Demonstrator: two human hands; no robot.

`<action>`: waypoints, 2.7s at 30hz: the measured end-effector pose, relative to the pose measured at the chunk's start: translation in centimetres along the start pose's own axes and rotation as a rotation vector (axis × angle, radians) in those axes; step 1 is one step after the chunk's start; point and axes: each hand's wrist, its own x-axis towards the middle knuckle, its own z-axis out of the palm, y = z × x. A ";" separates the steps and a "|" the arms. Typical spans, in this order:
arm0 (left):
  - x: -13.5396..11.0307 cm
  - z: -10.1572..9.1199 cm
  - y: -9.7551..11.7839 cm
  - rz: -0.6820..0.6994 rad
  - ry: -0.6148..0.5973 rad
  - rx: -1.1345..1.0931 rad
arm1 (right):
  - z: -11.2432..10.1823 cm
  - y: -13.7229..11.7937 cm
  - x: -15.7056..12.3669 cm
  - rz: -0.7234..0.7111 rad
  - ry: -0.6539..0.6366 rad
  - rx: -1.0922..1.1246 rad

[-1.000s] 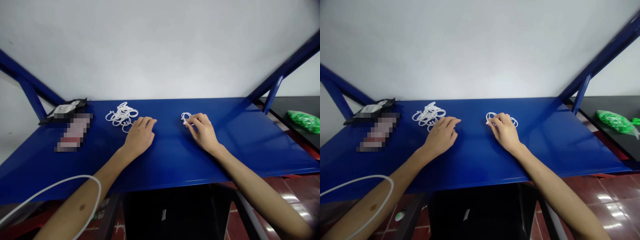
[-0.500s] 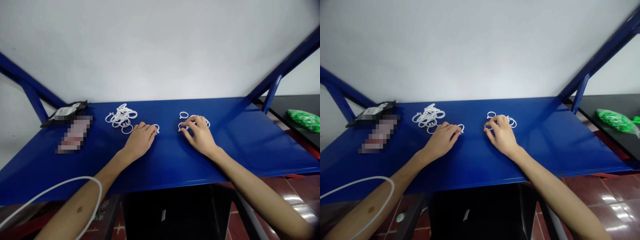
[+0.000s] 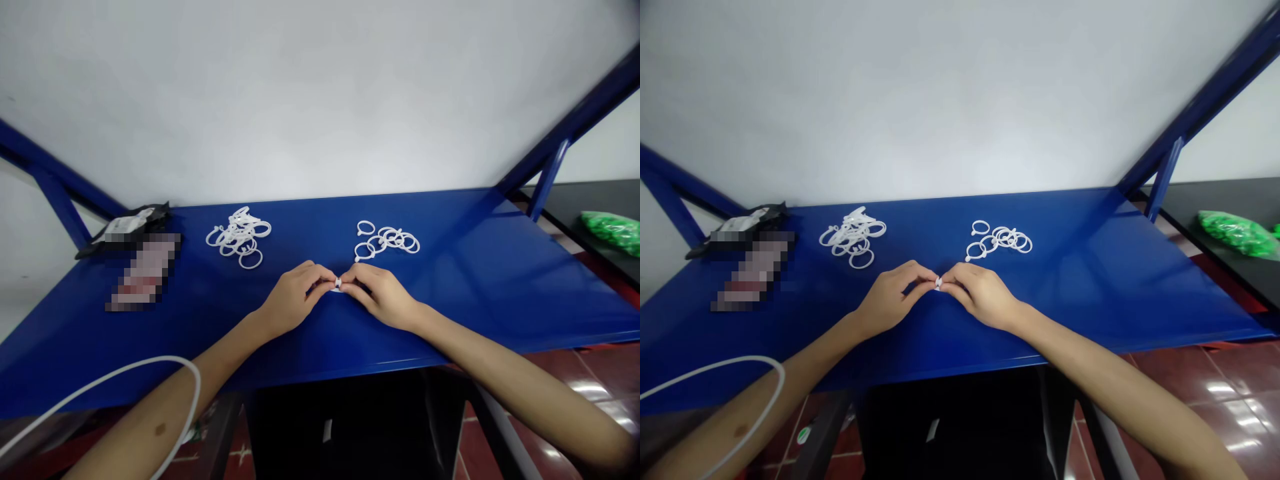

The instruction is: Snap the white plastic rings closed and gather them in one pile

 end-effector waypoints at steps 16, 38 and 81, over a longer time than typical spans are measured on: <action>-0.9 1.5 0.5 0.445 0.184 0.487 | 0.6 -0.8 -0.3 -0.228 -0.004 -0.371; -0.9 1.4 0.3 0.598 0.199 0.634 | 1.0 -0.4 -0.4 -0.241 0.022 -0.470; 0.0 0.5 1.1 0.683 0.025 0.632 | 0.1 -0.2 0.5 0.235 0.026 0.189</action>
